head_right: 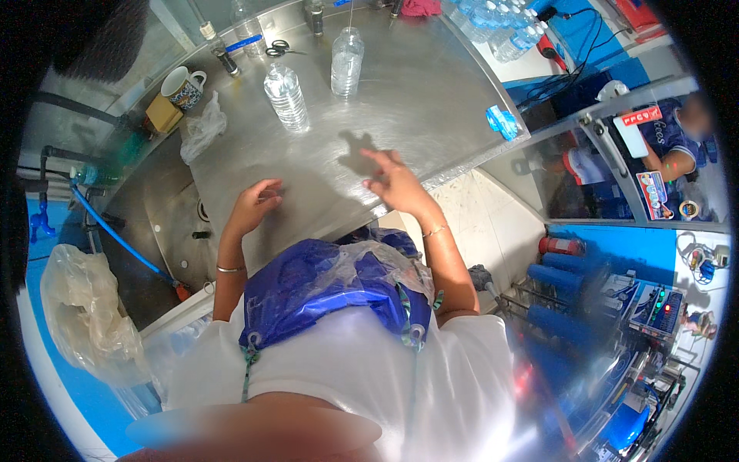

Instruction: The person repeatedly picks up empty plastic bottles from a metal table, screws on white caps, and places the capped bottles into a large plastic bag. The person also handles a red and white striped cloth at the end.

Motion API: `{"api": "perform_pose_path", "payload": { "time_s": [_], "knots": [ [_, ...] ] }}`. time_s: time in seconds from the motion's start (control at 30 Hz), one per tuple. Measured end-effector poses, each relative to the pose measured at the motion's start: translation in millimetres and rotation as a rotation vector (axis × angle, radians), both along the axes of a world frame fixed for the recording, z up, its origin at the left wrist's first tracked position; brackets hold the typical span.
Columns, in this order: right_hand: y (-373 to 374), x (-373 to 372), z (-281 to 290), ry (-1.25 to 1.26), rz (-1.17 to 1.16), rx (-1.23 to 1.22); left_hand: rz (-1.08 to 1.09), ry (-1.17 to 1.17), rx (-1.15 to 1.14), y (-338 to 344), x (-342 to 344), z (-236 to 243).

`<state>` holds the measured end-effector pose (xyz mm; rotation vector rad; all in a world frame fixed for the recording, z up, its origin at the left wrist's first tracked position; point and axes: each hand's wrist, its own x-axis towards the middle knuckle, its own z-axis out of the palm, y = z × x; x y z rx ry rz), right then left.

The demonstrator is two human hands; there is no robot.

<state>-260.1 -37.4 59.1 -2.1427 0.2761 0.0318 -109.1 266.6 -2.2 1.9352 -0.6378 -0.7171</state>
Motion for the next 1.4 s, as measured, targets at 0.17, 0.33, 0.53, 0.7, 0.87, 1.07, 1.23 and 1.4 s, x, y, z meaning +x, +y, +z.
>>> {"api": "perform_pose_path", "payload": {
  "time_s": [0.17,0.33,0.53,0.7,0.87,1.07,1.23,1.4],
  "knots": [
    [-47,-2,4,0.013,-0.245,-0.038,-0.058,-0.161,0.008,-6,15,18],
    [-99,-13,-5,-0.106,-0.379,-0.077,-0.08,-0.065,-0.069,-39,13,23],
    [-180,-17,14,-0.366,-0.667,-0.782,-0.324,-0.147,0.072,-76,3,40],
    [-223,-18,33,-0.294,-0.836,-1.209,-0.41,-0.168,0.079,-103,-1,52],
    [-218,5,24,-0.194,-0.57,-1.232,-0.449,-0.214,-0.093,-135,-13,69],
    [-152,31,8,-0.461,-0.279,-0.885,-0.383,-0.518,-0.303,-187,-32,84],
    [-169,11,12,0.225,-0.459,-1.225,-0.443,-0.484,-0.277,-220,-32,69],
    [-173,20,9,-0.032,-0.249,-1.017,-0.331,-0.565,-0.402,-246,-39,58]
  ]
}}
